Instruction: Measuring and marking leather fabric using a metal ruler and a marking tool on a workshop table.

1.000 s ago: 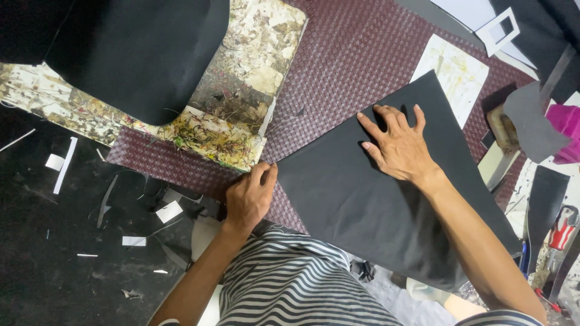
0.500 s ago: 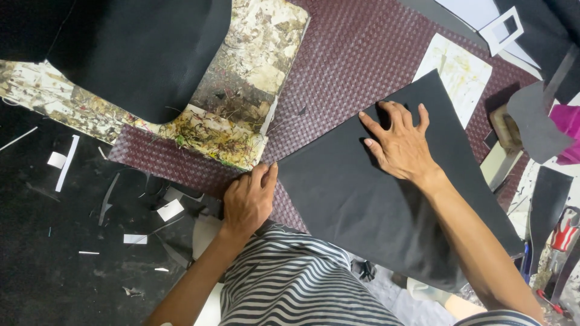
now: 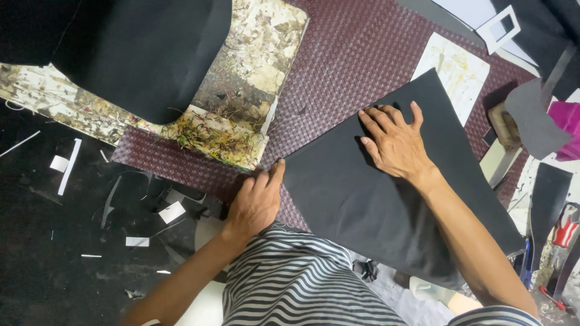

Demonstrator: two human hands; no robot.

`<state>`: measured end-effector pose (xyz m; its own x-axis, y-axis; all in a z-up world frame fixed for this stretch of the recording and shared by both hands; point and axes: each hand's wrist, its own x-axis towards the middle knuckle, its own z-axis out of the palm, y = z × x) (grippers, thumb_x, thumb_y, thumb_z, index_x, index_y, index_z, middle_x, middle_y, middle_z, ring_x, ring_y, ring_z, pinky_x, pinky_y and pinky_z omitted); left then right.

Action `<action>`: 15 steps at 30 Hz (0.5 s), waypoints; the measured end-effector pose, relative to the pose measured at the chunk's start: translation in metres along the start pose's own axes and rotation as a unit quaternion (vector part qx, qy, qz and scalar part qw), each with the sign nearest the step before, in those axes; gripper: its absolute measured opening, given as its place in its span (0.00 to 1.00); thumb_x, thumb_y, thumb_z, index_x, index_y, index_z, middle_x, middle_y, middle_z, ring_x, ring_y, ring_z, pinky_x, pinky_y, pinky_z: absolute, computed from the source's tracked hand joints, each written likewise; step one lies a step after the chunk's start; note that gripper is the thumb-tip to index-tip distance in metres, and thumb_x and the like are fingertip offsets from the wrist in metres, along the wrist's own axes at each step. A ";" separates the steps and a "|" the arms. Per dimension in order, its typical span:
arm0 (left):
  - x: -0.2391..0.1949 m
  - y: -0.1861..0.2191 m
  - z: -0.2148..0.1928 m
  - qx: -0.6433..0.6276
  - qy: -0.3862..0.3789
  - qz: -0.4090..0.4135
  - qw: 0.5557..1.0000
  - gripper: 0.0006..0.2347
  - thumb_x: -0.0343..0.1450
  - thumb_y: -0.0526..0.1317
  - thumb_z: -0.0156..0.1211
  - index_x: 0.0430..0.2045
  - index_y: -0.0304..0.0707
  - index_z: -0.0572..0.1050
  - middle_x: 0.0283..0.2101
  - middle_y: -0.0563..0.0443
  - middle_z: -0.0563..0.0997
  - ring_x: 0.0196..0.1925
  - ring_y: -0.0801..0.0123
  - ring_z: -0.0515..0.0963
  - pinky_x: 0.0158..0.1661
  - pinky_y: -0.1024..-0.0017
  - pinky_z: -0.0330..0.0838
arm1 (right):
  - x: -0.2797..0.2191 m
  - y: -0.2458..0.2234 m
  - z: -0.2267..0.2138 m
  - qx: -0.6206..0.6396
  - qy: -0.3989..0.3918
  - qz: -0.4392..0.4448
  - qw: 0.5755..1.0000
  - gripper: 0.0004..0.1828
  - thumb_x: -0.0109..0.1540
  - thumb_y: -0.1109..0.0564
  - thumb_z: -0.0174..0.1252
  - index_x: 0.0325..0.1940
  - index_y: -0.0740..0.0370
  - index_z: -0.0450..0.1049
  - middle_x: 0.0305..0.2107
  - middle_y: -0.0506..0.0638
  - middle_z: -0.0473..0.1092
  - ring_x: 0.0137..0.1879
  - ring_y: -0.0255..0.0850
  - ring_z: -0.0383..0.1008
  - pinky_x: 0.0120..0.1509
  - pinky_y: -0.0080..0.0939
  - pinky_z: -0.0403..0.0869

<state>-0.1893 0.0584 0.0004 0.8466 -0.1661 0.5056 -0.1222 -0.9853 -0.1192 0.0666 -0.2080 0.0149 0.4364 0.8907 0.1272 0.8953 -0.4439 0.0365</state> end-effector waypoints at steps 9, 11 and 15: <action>0.017 -0.019 -0.006 -0.080 -0.057 0.137 0.986 0.11 0.68 0.28 0.46 0.35 0.22 0.79 0.59 0.30 0.77 0.48 0.49 0.76 0.38 0.63 0.63 | 0.001 -0.006 -0.006 -0.023 -0.012 0.006 1.000 0.30 0.74 0.41 0.37 0.73 0.57 0.67 0.61 0.53 0.68 0.72 0.48 0.61 0.74 0.70 0.32; 0.013 -0.023 0.000 -0.095 -0.053 0.143 0.984 0.11 0.68 0.27 0.47 0.34 0.20 0.79 0.58 0.29 0.77 0.46 0.49 0.75 0.38 0.62 0.63 | 0.002 -0.006 -0.007 -0.025 -0.008 0.004 1.000 0.30 0.74 0.41 0.37 0.73 0.58 0.67 0.60 0.54 0.68 0.71 0.49 0.61 0.74 0.71 0.33; 0.018 -0.027 -0.003 -0.137 -0.050 0.145 0.979 0.10 0.68 0.27 0.48 0.31 0.19 0.79 0.54 0.28 0.78 0.42 0.49 0.75 0.37 0.62 0.63 | 0.003 -0.007 -0.006 -0.024 -0.003 0.003 1.000 0.31 0.74 0.40 0.36 0.73 0.58 0.67 0.59 0.54 0.68 0.70 0.49 0.62 0.74 0.71 0.34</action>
<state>-0.1721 0.0819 0.0151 0.8007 -0.4495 0.3960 -0.4875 -0.8731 -0.0053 0.0608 -0.2031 0.0211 0.4420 0.8888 0.1206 0.8877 -0.4528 0.0834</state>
